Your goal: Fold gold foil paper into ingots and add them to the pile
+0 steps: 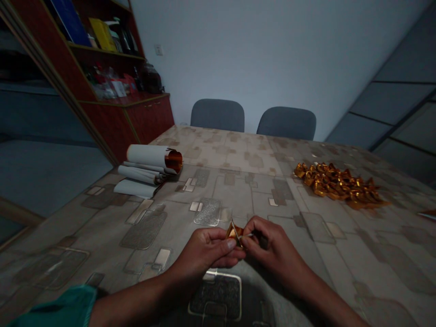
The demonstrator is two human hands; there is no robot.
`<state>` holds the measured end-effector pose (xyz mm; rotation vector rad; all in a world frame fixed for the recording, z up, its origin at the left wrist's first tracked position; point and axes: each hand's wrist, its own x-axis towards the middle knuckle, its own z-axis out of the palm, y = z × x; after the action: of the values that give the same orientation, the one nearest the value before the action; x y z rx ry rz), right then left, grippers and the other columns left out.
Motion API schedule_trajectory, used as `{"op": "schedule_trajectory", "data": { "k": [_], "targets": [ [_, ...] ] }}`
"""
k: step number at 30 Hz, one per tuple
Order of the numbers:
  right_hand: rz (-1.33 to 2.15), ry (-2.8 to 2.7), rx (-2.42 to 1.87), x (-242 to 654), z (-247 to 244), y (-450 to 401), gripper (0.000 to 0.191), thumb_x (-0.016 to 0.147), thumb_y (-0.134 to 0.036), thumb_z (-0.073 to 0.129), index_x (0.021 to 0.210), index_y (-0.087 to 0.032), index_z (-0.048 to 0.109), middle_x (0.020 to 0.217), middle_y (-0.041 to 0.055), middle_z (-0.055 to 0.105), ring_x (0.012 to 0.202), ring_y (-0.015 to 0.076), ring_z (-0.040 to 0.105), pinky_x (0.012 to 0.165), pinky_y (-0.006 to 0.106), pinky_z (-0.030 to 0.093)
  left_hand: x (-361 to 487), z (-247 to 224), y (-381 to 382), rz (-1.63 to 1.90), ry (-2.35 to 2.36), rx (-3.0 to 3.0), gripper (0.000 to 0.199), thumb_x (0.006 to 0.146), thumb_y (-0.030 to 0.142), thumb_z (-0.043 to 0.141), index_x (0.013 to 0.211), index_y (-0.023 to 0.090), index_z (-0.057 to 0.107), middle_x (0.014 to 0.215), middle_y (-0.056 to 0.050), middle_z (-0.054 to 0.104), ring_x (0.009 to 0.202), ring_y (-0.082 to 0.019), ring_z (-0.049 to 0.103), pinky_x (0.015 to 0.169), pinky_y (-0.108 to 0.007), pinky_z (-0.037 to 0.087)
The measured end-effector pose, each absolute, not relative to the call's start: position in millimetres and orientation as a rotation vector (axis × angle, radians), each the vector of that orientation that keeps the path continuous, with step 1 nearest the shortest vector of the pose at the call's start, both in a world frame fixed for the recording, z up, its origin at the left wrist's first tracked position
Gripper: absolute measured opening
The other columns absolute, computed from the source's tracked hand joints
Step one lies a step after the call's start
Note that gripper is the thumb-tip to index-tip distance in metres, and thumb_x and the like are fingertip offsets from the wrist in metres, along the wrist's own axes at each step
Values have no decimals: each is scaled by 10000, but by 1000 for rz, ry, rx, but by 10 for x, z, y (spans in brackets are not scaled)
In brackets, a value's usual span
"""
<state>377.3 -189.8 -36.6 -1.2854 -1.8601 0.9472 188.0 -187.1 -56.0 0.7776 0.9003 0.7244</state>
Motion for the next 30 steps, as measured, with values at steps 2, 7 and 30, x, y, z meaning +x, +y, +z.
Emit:
{"op": "schedule_trajectory", "data": {
  "k": [2,7,30],
  "targets": [
    [929,-1894,-1268,3780,-374,-1900,175,910,-176,579,737,-205,574,729,-5,603,677,156,542,622,283,375,1880,-574,-1874,706,899,782,382,702,410,891,934,126,784,955,-108,799,872,-183,768,714,-179,578],
    [873,-1966,-1227,3782,-408,-1908,173,931,-186,600,758,-200,594,793,17,617,772,180,575,691,303,397,1891,-643,-1883,713,907,759,436,648,423,918,943,128,790,929,-99,801,856,-171,764,726,-178,576],
    [1172,-1851,-1148,3845,-287,-1922,59,886,-241,641,846,-207,614,747,-9,623,698,153,554,616,270,399,1900,-552,-1854,777,1031,885,424,602,468,901,745,119,707,718,-77,761,692,-181,723,629,-245,555]
  ]
}}
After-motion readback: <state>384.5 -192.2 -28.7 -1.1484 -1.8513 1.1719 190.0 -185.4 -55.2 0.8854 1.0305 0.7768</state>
